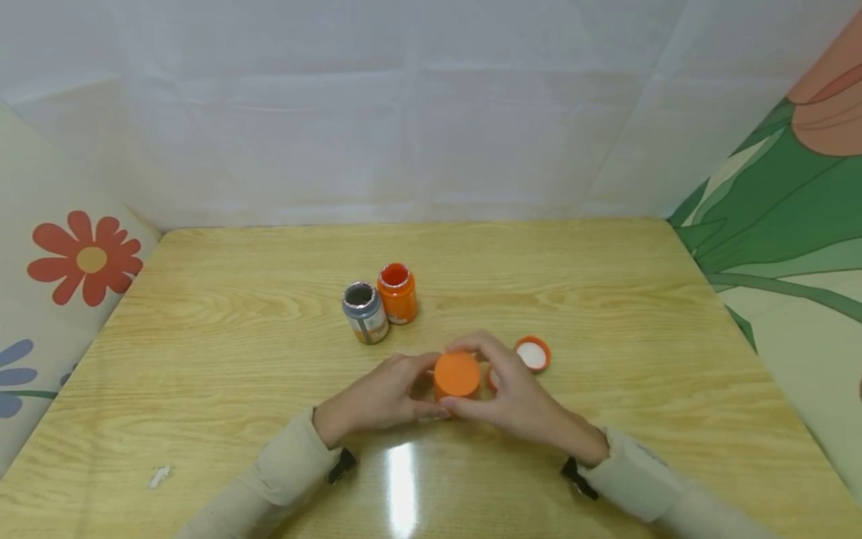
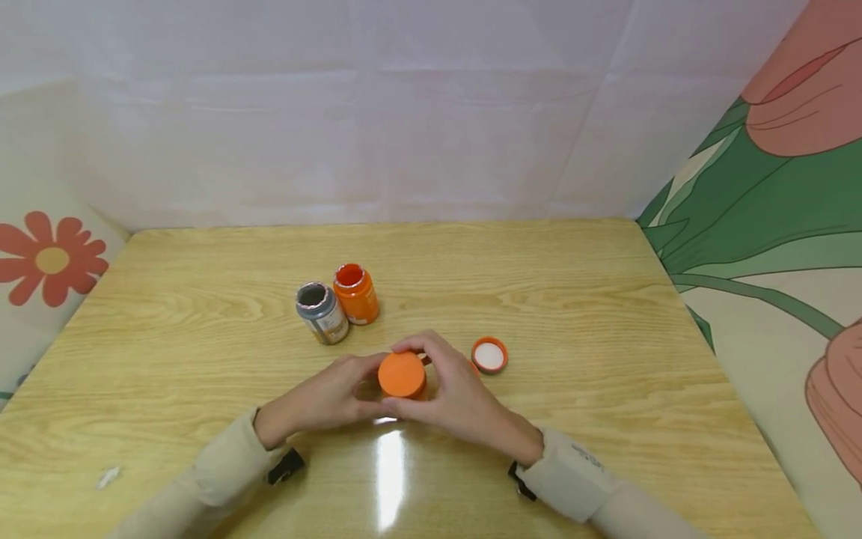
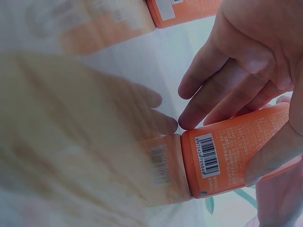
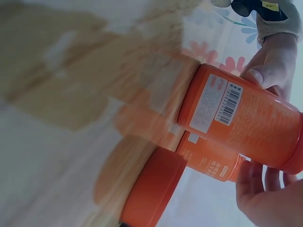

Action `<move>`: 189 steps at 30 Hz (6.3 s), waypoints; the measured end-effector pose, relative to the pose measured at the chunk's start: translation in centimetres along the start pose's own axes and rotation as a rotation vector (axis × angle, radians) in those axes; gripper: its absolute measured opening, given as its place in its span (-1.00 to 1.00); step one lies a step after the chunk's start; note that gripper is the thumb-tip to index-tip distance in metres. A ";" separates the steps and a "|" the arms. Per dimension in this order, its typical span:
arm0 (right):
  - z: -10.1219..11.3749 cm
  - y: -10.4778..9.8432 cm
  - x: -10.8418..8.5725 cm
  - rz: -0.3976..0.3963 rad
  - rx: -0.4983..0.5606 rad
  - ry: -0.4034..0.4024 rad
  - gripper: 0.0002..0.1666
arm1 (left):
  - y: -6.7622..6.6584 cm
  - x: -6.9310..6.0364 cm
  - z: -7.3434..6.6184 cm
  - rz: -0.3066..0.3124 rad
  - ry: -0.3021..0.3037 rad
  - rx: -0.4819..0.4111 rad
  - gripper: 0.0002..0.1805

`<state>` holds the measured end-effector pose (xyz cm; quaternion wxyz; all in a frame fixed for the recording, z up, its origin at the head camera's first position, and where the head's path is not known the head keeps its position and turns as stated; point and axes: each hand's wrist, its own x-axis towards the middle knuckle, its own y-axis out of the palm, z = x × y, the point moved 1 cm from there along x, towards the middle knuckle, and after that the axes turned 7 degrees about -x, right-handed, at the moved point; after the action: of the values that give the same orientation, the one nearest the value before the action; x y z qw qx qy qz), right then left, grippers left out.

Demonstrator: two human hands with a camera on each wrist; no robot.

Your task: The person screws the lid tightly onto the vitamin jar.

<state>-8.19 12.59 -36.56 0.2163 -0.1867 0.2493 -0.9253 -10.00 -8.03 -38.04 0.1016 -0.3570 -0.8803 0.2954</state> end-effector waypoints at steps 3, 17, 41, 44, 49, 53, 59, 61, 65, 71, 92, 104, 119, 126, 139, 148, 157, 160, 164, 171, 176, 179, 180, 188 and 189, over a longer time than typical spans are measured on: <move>0.0 0.1 0.0 -0.003 0.019 0.035 -0.31 | 0.0 0.0 -0.1 0.000 -0.008 0.003 -0.45; 0.0 -0.3 -0.2 0.034 -0.038 0.028 -0.26 | 0.0 -0.1 -0.2 -0.005 -0.021 0.012 -0.42; -0.9 -1.1 -0.5 0.113 -0.093 -0.117 -0.27 | 0.1 -0.2 0.0 -0.018 0.025 0.021 -0.39; -0.9 -1.0 -0.4 0.096 -0.086 -0.095 -0.30 | 0.1 -0.2 0.1 -0.018 0.025 0.022 -0.39; -0.7 -0.7 -0.2 0.045 -0.066 -0.017 -0.29 | 0.1 -0.2 0.1 -0.020 0.023 0.026 -0.40; -0.4 -0.4 -0.1 0.019 -0.020 0.025 -0.28 | 0.1 -0.1 0.1 -0.016 0.016 0.025 -0.42; -0.3 -0.2 -0.1 0.022 0.003 0.043 -0.25 | 0.1 -0.1 0.0 -0.016 0.013 0.030 -0.43; -0.3 -0.4 -0.2 0.033 -0.028 0.024 -0.21 | 0.1 -0.1 0.0 -0.016 0.013 0.026 -0.43; -0.4 -0.6 -0.3 0.072 -0.074 -0.053 -0.19 | 0.1 -0.1 0.0 -0.014 0.015 0.010 -0.41; -0.4 -0.7 -0.2 0.096 -0.062 -0.095 -0.28 | 0.1 -0.1 0.0 -0.014 0.014 0.002 -0.34; -0.2 -0.4 -0.2 0.047 -0.110 -0.049 -0.17 | 0.1 -0.1 0.0 -0.016 0.018 0.016 -0.40; -0.4 -0.4 -0.3 0.053 -0.091 -0.043 -0.29 | 0.0 -0.1 -0.1 -0.014 0.012 0.002 -0.40; -0.1 -0.1 0.0 0.026 -0.050 0.042 -0.22 | 0.1 -0.1 -0.1 -0.010 0.000 0.004 -0.46; -0.4 -0.5 -0.3 0.093 -0.075 -0.071 -0.14 | 0.0 -0.1 -0.1 -0.008 0.009 -0.011 -0.41; -0.3 0.1 0.0 0.008 -0.103 -0.075 -0.28 | -0.1 -0.1 0.0 -0.005 0.001 -0.001 -0.45; -0.6 -0.2 -0.1 0.040 -0.110 -0.112 -0.25 | -0.1 -0.1 -0.1 -0.011 0.022 0.021 -0.41; -0.1 -0.8 -0.4 0.090 -0.140 -0.085 -0.22 | -0.1 0.0 0.0 -0.003 0.020 0.007 -0.36; -0.1 -0.8 -0.3 0.067 -0.154 -0.060 -0.23 | -0.1 -0.1 0.0 -0.006 0.030 0.011 -0.40; 0.0 -0.6 -0.1 0.047 -0.147 -0.038 -0.28 | -0.1 -0.1 0.0 -0.002 0.011 0.005 -0.40; -0.1 -0.4 0.0 0.045 -0.125 -0.026 -0.29 | -0.1 0.0 -0.1 -0.004 0.003 0.005 -0.42; -0.2 -0.5 0.0 0.040 -0.146 -0.049 -0.27 | -0.1 -0.1 -0.1 -0.006 0.010 0.009 -0.42; -0.2 -0.5 -0.1 0.033 -0.162 -0.066 -0.28 | -0.2 -0.1 -0.1 -0.006 0.013 0.013 -0.42; -0.2 -0.5 -0.1 0.027 -0.170 -0.072 -0.29 | -0.2 -0.1 -0.1 -0.007 0.016 0.014 -0.42; 0.0 -0.7 -0.1 0.018 -0.178 -0.081 -0.27 | -0.1 -0.1 -0.2 -0.011 0.008 0.031 -0.43; 0.0 -0.7 -0.1 0.022 -0.174 -0.079 -0.26 | -0.1 -0.1 -0.2 -0.011 0.011 0.033 -0.43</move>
<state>-8.34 13.16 -36.17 0.2190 -0.2385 0.3219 -0.8897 -9.94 -8.03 -37.79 0.1140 -0.3520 -0.8768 0.3072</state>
